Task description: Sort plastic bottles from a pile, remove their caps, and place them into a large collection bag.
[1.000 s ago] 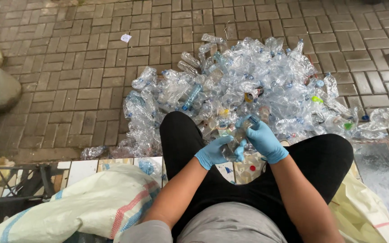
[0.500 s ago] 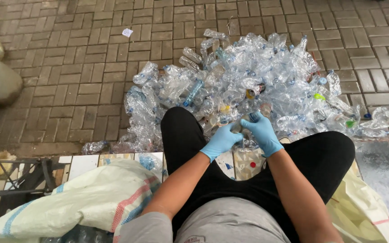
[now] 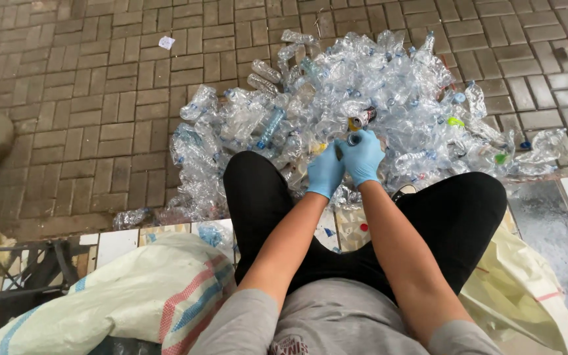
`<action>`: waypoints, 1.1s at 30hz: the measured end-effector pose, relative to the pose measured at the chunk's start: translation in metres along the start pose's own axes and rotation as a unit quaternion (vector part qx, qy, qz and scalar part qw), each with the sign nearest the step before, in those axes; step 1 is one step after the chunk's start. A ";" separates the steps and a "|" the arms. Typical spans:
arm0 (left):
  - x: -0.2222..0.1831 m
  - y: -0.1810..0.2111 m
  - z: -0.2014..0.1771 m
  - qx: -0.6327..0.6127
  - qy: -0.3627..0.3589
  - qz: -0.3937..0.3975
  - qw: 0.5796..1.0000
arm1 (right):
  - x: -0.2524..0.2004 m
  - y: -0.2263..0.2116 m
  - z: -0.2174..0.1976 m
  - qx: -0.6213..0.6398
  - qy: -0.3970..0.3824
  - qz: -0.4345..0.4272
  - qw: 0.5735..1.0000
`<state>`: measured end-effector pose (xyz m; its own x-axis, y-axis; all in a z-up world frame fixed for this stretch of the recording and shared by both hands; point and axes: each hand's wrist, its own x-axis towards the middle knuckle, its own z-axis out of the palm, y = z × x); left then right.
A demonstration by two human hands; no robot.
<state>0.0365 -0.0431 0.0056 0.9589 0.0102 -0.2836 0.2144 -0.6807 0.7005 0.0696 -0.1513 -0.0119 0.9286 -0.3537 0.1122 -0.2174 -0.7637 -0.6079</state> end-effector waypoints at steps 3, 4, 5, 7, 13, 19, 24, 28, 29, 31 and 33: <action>0.003 0.007 -0.005 -0.010 -0.014 0.008 1.000 | 0.018 0.017 0.007 0.031 -0.032 -0.014 0.999; 0.003 0.006 -0.003 -0.001 -0.022 0.010 1.000 | 0.023 0.030 0.013 0.072 -0.064 -0.019 0.995; 0.005 0.002 -0.001 -0.001 -0.025 0.008 1.000 | 0.024 0.027 0.013 0.070 -0.066 -0.017 0.995; 0.014 -0.001 0.002 -0.040 -0.030 0.017 0.999 | 0.031 0.020 0.008 0.069 -0.137 0.011 0.988; -0.016 0.030 -0.061 -0.079 0.003 0.011 0.997 | 0.034 -0.034 -0.019 0.213 -0.158 -0.031 0.964; 0.009 -0.017 -0.130 0.027 0.217 0.095 0.971 | 0.024 -0.134 -0.034 0.450 -0.184 -0.302 0.820; -0.085 -0.039 -0.252 0.129 0.317 0.056 0.938 | -0.022 -0.229 -0.034 0.408 -0.235 -0.418 0.777; -0.200 -0.059 -0.306 0.233 0.399 0.009 0.887 | -0.092 -0.285 -0.055 0.408 -0.279 -0.567 0.659; -0.233 -0.067 -0.308 0.232 0.415 -0.017 0.880 | -0.111 -0.292 -0.054 0.412 -0.299 -0.578 0.638; -0.291 -0.076 -0.312 0.282 0.419 -0.039 0.862 | -0.145 -0.302 -0.055 0.407 -0.365 -0.598 0.586; -0.347 -0.082 -0.311 0.264 0.436 -0.040 0.859 | -0.178 -0.311 -0.067 0.408 -0.387 -0.624 0.542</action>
<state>-0.2558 0.2369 0.2507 0.7690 0.4614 0.4424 0.3930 -0.8871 0.2421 -0.0477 0.1131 0.2100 0.1163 0.7370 0.6658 0.6380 0.4583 -0.6188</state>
